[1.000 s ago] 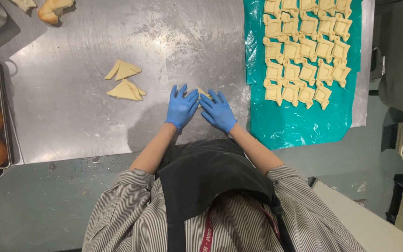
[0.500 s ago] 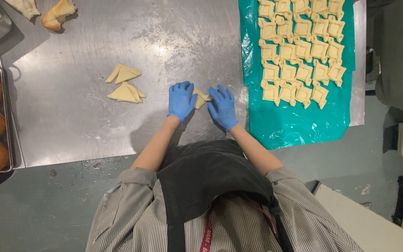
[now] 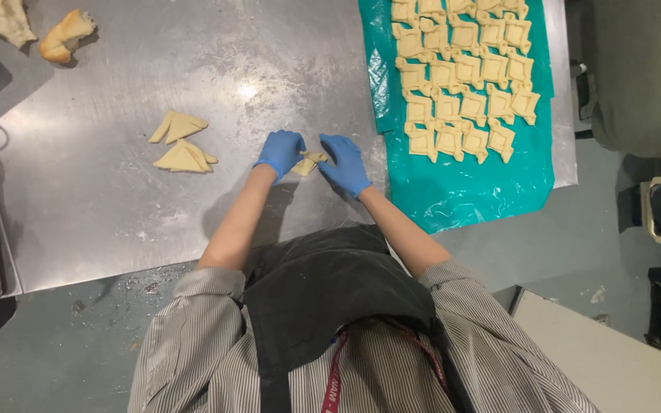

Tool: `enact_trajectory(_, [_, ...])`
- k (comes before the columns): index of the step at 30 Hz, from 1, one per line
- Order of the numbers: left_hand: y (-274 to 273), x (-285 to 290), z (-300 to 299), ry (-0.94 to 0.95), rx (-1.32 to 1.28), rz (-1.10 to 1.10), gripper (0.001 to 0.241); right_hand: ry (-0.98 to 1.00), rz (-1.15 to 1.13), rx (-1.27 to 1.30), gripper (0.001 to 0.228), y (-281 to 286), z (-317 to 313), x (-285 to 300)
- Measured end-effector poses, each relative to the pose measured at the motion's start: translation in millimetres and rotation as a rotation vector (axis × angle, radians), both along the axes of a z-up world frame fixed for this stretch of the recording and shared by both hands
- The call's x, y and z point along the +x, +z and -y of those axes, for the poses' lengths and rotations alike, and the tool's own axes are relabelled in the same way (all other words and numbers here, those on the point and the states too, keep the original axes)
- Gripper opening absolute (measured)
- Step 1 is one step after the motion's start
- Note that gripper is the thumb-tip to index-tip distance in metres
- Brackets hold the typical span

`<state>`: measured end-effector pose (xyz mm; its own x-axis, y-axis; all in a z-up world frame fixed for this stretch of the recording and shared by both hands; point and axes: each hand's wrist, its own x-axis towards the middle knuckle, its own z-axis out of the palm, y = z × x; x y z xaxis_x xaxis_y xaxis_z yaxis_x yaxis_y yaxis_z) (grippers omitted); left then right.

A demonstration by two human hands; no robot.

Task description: Folding square pieces of dough into triangular pastry shapes on a commercial kitchen workbench.

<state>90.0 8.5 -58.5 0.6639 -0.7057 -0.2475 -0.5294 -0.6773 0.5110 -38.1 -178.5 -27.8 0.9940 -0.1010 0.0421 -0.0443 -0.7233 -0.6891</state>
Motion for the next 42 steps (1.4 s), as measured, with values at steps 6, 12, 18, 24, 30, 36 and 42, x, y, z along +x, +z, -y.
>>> enact_trajectory(6, [70.0, -10.5, 10.0, -0.103, -0.083, -0.208, 0.029, 0.213, 0.046, 0.193, 0.038, -17.8, 2.8, 9.9])
enact_trajectory(12, [130.4, -27.6, 39.4, -0.044, -0.203, -0.416, 0.046, 0.018, -0.115, 0.42, 0.033, 36.6, 19.9, -27.5])
enact_trajectory(18, [176.4, -67.2, 108.0, -0.064, -0.675, 0.122, 0.061, -0.506, -0.159, 0.922, 0.027, 59.3, 109.8, -79.7])
enact_trajectory(24, [-6.3, -103.3, 87.7, 0.547, -0.651, -0.444, 0.032, -0.936, 0.224, 0.745, 0.026, 3.8, 341.5, -160.3])
enact_trajectory(30, [-18.9, -123.6, 67.5, 0.726, -0.552, -0.424, 0.022, -0.947, 0.17, 0.741, 0.024, -30.4, 470.5, -185.8])
enact_trajectory(36, [-10.1, -124.1, 71.9, 0.845, -0.523, -0.458, 0.019, -0.836, 0.109, 0.802, 0.027, -87.5, 501.4, -173.7])
enact_trajectory(42, [-7.1, -122.8, 78.4, 0.944, -0.497, -0.529, 0.02, -0.867, 0.119, 0.818, 0.026, -92.2, 492.5, -175.6])
